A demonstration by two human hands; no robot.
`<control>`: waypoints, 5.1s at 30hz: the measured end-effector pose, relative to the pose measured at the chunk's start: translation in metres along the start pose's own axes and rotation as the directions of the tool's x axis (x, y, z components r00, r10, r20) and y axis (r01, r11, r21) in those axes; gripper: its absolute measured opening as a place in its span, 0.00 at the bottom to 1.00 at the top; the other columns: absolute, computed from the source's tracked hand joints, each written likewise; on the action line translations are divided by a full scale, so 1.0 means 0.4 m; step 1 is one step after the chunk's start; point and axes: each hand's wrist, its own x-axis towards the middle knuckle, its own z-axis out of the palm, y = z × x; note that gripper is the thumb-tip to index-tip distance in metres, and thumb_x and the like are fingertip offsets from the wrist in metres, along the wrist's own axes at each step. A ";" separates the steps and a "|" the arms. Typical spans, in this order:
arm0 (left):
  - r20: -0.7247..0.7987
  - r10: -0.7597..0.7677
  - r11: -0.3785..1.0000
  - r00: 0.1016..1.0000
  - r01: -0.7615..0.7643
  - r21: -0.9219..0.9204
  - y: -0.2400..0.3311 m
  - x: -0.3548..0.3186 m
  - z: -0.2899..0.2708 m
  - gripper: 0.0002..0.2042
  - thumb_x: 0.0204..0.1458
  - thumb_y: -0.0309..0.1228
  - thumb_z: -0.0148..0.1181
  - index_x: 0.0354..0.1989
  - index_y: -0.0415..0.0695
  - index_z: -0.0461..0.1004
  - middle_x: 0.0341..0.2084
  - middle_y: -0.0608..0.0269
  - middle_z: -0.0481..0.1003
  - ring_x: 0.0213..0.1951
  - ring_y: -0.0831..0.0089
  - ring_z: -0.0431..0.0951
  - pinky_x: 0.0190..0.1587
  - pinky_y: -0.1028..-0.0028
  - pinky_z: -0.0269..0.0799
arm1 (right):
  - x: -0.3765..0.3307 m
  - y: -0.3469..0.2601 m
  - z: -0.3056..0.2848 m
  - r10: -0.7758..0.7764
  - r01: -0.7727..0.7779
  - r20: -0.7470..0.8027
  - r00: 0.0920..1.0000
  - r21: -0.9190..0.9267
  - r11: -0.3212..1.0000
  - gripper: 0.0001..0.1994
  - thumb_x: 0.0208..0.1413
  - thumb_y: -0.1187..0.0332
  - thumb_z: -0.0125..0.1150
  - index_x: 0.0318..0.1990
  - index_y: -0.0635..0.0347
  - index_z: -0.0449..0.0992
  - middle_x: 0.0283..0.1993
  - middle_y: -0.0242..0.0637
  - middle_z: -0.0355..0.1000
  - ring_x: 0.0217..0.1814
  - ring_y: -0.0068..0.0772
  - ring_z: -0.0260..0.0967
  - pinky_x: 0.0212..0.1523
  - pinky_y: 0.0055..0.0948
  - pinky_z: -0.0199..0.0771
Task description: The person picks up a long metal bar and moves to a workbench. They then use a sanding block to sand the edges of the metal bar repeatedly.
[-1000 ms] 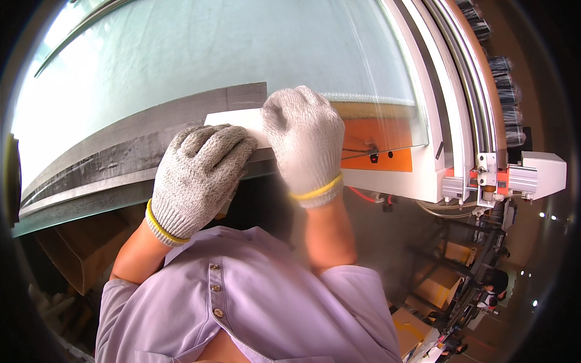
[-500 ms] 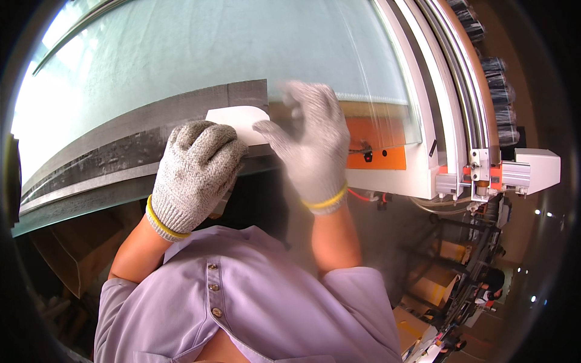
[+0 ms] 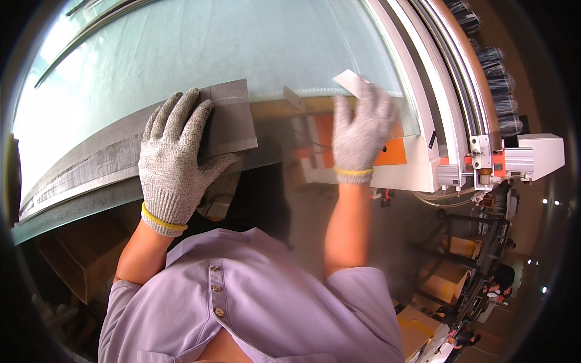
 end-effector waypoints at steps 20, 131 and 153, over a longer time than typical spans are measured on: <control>0.073 -0.039 0.997 0.997 0.044 -0.066 -0.008 0.009 -0.032 0.24 0.50 0.37 0.69 0.55 0.40 0.77 0.56 0.50 0.76 0.60 0.49 0.72 0.63 0.58 0.68 | -0.054 -0.158 -0.050 0.014 -0.276 0.353 0.936 0.707 0.651 0.08 0.47 0.83 0.67 0.36 0.65 0.81 0.32 0.41 0.74 0.36 0.36 0.74 0.39 0.29 0.75; 0.370 -0.048 0.999 0.928 0.038 0.034 -0.040 0.021 -0.003 0.24 0.53 0.21 0.54 0.58 0.57 0.78 0.53 0.58 0.77 0.51 0.55 0.79 0.54 0.61 0.75 | -0.049 -0.246 0.031 0.063 -0.152 0.162 0.985 0.622 0.769 0.09 0.48 0.77 0.69 0.38 0.60 0.84 0.34 0.42 0.73 0.32 0.43 0.75 0.33 0.35 0.73; 0.345 -0.004 0.999 0.939 -0.009 0.036 -0.053 0.011 0.007 0.25 0.53 0.21 0.54 0.59 0.59 0.77 0.53 0.59 0.78 0.50 0.56 0.80 0.53 0.61 0.76 | -0.045 -0.247 0.026 0.098 -0.189 0.180 0.979 0.606 0.772 0.08 0.49 0.77 0.68 0.38 0.62 0.84 0.34 0.43 0.74 0.32 0.43 0.75 0.34 0.34 0.73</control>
